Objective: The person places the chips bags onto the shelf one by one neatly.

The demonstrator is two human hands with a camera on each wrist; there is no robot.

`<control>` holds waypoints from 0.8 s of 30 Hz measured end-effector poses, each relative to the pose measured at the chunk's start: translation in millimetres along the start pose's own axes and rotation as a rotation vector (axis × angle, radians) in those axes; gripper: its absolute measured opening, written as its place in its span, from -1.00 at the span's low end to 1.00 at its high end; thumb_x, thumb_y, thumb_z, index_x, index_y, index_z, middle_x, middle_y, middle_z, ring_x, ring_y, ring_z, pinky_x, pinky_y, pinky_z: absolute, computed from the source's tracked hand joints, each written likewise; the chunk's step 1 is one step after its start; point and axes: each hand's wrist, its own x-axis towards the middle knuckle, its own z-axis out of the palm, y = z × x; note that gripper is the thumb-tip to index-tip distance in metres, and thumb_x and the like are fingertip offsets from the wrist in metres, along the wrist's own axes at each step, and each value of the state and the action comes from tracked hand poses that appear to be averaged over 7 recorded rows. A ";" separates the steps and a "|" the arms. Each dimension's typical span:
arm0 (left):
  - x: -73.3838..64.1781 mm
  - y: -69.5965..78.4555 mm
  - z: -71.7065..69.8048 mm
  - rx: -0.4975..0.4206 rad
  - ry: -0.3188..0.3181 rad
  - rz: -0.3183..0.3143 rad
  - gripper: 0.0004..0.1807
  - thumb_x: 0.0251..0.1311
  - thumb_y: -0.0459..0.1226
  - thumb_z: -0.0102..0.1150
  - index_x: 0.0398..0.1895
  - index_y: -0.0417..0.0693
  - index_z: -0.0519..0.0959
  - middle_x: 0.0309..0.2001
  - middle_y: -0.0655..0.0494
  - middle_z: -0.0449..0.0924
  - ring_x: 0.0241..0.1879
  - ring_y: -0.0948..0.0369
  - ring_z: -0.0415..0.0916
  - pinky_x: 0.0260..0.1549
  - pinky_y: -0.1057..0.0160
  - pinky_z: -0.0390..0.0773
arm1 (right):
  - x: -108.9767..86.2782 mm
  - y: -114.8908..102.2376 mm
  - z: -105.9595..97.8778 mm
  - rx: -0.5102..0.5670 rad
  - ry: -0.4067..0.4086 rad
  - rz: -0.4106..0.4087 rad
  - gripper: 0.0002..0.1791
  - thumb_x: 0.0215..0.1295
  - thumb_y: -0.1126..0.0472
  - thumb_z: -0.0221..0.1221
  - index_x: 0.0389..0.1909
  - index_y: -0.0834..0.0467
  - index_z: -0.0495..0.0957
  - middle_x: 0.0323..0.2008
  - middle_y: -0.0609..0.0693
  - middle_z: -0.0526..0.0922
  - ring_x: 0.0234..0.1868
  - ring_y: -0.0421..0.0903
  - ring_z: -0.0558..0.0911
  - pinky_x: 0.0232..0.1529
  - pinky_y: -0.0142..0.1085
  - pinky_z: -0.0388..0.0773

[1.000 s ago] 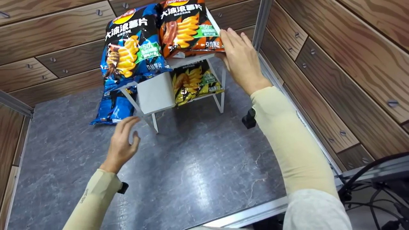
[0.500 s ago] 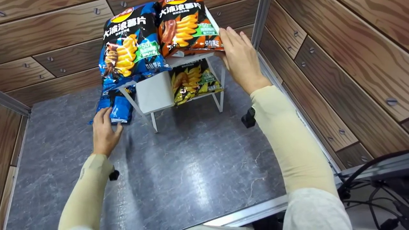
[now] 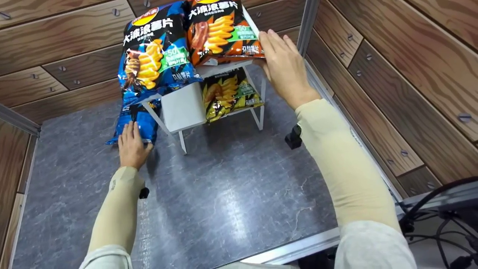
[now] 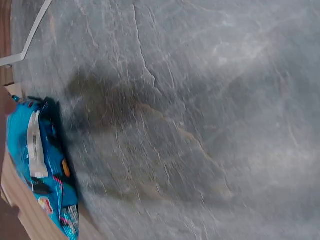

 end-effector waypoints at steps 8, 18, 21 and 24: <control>-4.8 -7.9 3.5 0.146 -0.220 -0.152 -0.03 0.30 -0.14 0.21 0.58 -0.24 -0.14 0.59 -0.24 -0.15 0.58 -0.15 -0.22 0.43 -0.41 -0.12 | 2.5 -5.4 7.5 0.015 -0.002 -0.016 -0.33 0.42 0.07 0.15 0.45 0.24 0.25 0.39 0.22 0.38 0.46 0.14 0.33 0.56 -0.11 0.08; -15.5 12.0 6.8 0.275 -0.014 -0.025 -0.55 0.48 -0.46 -0.29 0.37 -0.35 0.33 0.35 -0.27 0.40 0.30 -0.18 0.37 0.35 -0.41 0.15 | 2.5 -4.3 -0.7 0.007 -0.030 0.018 -0.33 0.42 0.08 0.15 0.47 0.22 0.23 0.41 0.21 0.37 0.47 0.14 0.32 0.57 -0.12 0.06; -20.2 15.7 11.2 0.344 0.112 0.063 -0.58 0.43 -0.49 -0.27 0.23 -0.37 0.48 0.21 -0.27 0.55 0.15 -0.17 0.52 0.27 -0.38 0.30 | 1.6 -2.9 -1.6 0.002 -0.024 0.019 -0.33 0.42 0.09 0.15 0.46 0.22 0.23 0.41 0.22 0.37 0.46 0.14 0.32 0.56 -0.12 0.07; -24.7 16.4 13.6 0.397 0.230 0.146 -0.62 0.39 -0.47 -0.21 0.07 -0.37 0.60 0.04 -0.26 0.67 -0.02 -0.15 0.62 0.21 -0.33 0.41 | 0.4 -2.3 -1.3 -0.001 -0.026 0.021 -0.33 0.42 0.10 0.15 0.47 0.22 0.22 0.41 0.22 0.36 0.47 0.14 0.32 0.56 -0.12 0.07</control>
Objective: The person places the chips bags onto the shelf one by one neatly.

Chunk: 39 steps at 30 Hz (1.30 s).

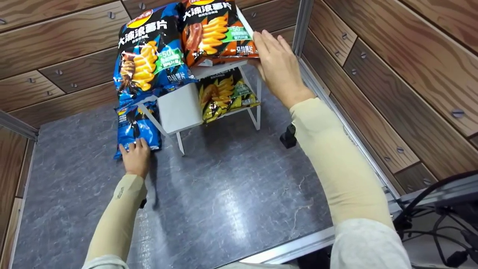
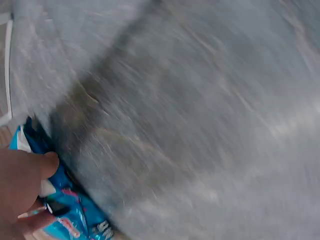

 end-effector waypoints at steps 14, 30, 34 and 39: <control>-30.1 -9.0 -12.7 -0.072 0.061 0.172 -0.66 0.29 -0.46 -0.16 -0.10 -0.29 0.66 -0.19 -0.15 0.72 -0.16 -0.12 0.62 0.07 -0.24 0.52 | -0.5 0.5 0.5 0.010 0.017 -0.004 -0.32 0.42 0.07 0.15 0.47 0.22 0.23 0.40 0.22 0.38 0.46 0.13 0.34 0.55 -0.09 0.11; -56.3 -25.6 -34.0 -0.469 0.099 0.074 -0.67 0.25 -0.50 0.12 0.03 -0.17 0.68 -0.06 -0.10 0.74 -0.16 -0.11 0.70 -0.37 -0.13 0.68 | -0.5 0.5 1.2 0.004 0.005 -0.002 -0.33 0.42 0.12 0.15 0.47 0.23 0.21 0.41 0.22 0.36 0.46 0.13 0.32 0.56 -0.11 0.09; -57.5 -29.5 -45.8 -0.632 0.158 -0.005 -0.71 0.29 -0.45 0.17 0.03 -0.14 0.69 -0.08 -0.12 0.75 -0.18 -0.11 0.71 -0.31 -0.12 0.68 | -0.8 0.4 0.6 0.007 0.005 0.001 -0.33 0.42 0.10 0.15 0.47 0.23 0.22 0.41 0.23 0.36 0.46 0.14 0.33 0.55 -0.10 0.10; -52.3 -34.2 -59.7 -0.812 0.262 -0.101 -0.79 0.31 -0.41 0.18 -0.06 -0.17 0.72 -0.15 -0.15 0.76 -0.18 -0.07 0.73 -0.25 -0.06 0.69 | -0.8 0.6 0.8 0.014 0.019 -0.011 -0.34 0.43 0.10 0.14 0.46 0.24 0.24 0.39 0.24 0.38 0.45 0.14 0.35 0.55 -0.10 0.11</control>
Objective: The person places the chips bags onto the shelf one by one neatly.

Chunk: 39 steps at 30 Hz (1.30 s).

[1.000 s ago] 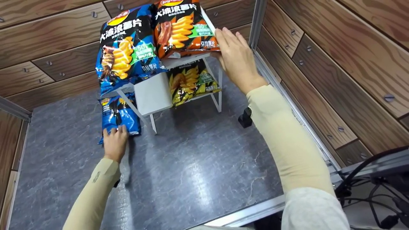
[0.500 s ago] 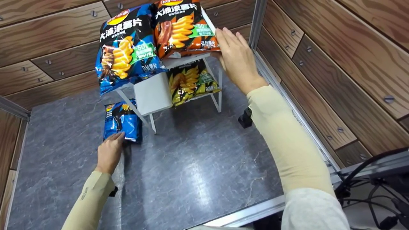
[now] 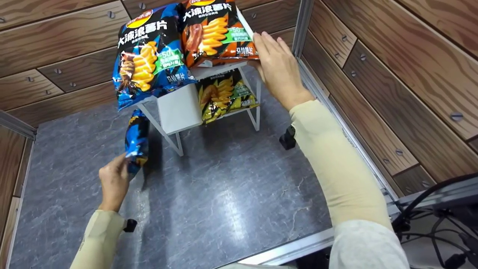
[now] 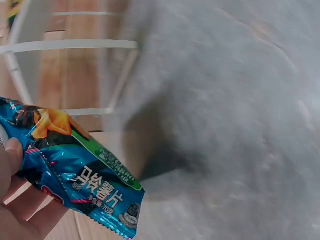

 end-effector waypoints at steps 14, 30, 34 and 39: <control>0.5 2.3 -18.5 -0.575 0.189 -0.679 -0.72 0.41 -0.20 0.09 -0.07 -0.21 0.67 -0.33 0.10 0.64 -0.35 0.31 0.52 -0.38 0.42 0.59 | 2.0 -1.3 1.2 -0.003 -0.014 0.010 -0.34 0.43 0.08 0.14 0.46 0.23 0.24 0.41 0.22 0.37 0.45 0.14 0.34 0.54 -0.07 0.12; -58.4 -21.1 -10.8 -0.269 -0.071 -0.648 -0.26 0.37 -0.34 0.13 0.55 0.17 0.11 0.28 -0.20 0.48 0.12 -0.03 0.57 0.07 0.17 0.63 | 0.8 -0.6 1.2 0.016 0.015 0.000 -0.34 0.43 0.06 0.13 0.46 0.22 0.24 0.39 0.22 0.40 0.44 0.13 0.36 0.54 -0.08 0.13; -66.8 -27.7 -8.6 -0.123 -0.160 -0.567 -0.28 0.36 -0.29 0.16 0.53 -0.13 0.11 0.41 -0.28 0.31 0.34 -0.15 0.36 0.32 -0.10 0.38 | 0.3 -0.5 1.0 0.016 0.002 0.014 -0.32 0.43 0.04 0.12 0.47 0.21 0.23 0.40 0.22 0.38 0.45 0.14 0.35 0.55 -0.09 0.11; -66.9 -27.7 -5.6 -0.080 -0.230 -0.509 -0.12 0.30 -0.17 0.26 0.54 -0.26 0.01 0.45 -0.35 0.11 0.45 -0.20 0.09 0.41 -0.20 0.16 | 0.1 0.0 0.2 0.006 -0.017 0.029 -0.31 0.43 0.03 0.12 0.48 0.21 0.21 0.42 0.22 0.35 0.46 0.14 0.33 0.55 -0.08 0.10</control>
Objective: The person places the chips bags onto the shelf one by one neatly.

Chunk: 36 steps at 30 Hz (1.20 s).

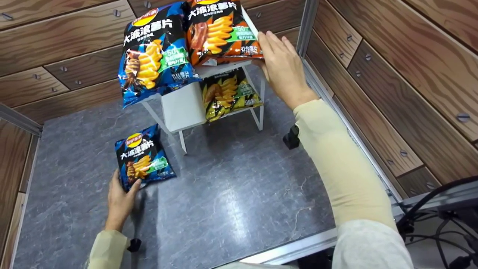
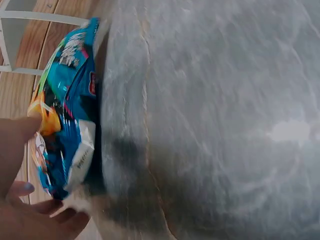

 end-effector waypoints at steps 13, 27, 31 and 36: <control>34.0 15.9 17.7 0.440 -0.085 0.503 0.17 -0.08 0.14 0.49 0.53 -0.15 0.13 0.51 -0.33 0.06 0.51 -0.26 -0.02 0.47 -0.25 0.01 | -0.3 1.3 2.5 -0.002 0.011 -0.004 -0.32 0.43 0.06 0.13 0.47 0.22 0.22 0.41 0.22 0.36 0.46 0.14 0.34 0.55 -0.09 0.10; 41.9 9.3 33.3 0.619 -0.157 0.397 0.57 -0.51 0.48 0.43 0.61 0.03 -0.09 0.58 -0.29 -0.24 0.56 -0.26 -0.27 0.48 -0.33 -0.17 | -0.5 -0.2 0.2 0.009 0.034 -0.019 -0.35 0.42 0.14 0.15 0.46 0.23 0.24 0.40 0.23 0.38 0.44 0.15 0.36 0.54 -0.06 0.13; 39.9 8.4 38.5 0.673 -0.178 0.356 0.55 -0.44 0.57 0.29 0.62 0.09 -0.18 0.60 -0.25 -0.34 0.58 -0.22 -0.36 0.44 -0.41 -0.20 | -0.8 0.0 0.5 0.002 0.027 -0.022 -0.35 0.43 0.13 0.15 0.46 0.23 0.24 0.40 0.23 0.38 0.44 0.15 0.36 0.53 -0.05 0.14; 38.8 9.9 43.5 0.709 -0.225 0.264 0.40 -0.15 0.50 0.20 0.62 0.16 -0.33 0.60 -0.16 -0.50 0.58 -0.16 -0.49 0.41 -0.47 -0.30 | -0.1 0.4 0.9 0.000 0.011 -0.009 -0.34 0.42 0.12 0.15 0.47 0.21 0.23 0.40 0.22 0.37 0.45 0.15 0.34 0.54 -0.07 0.11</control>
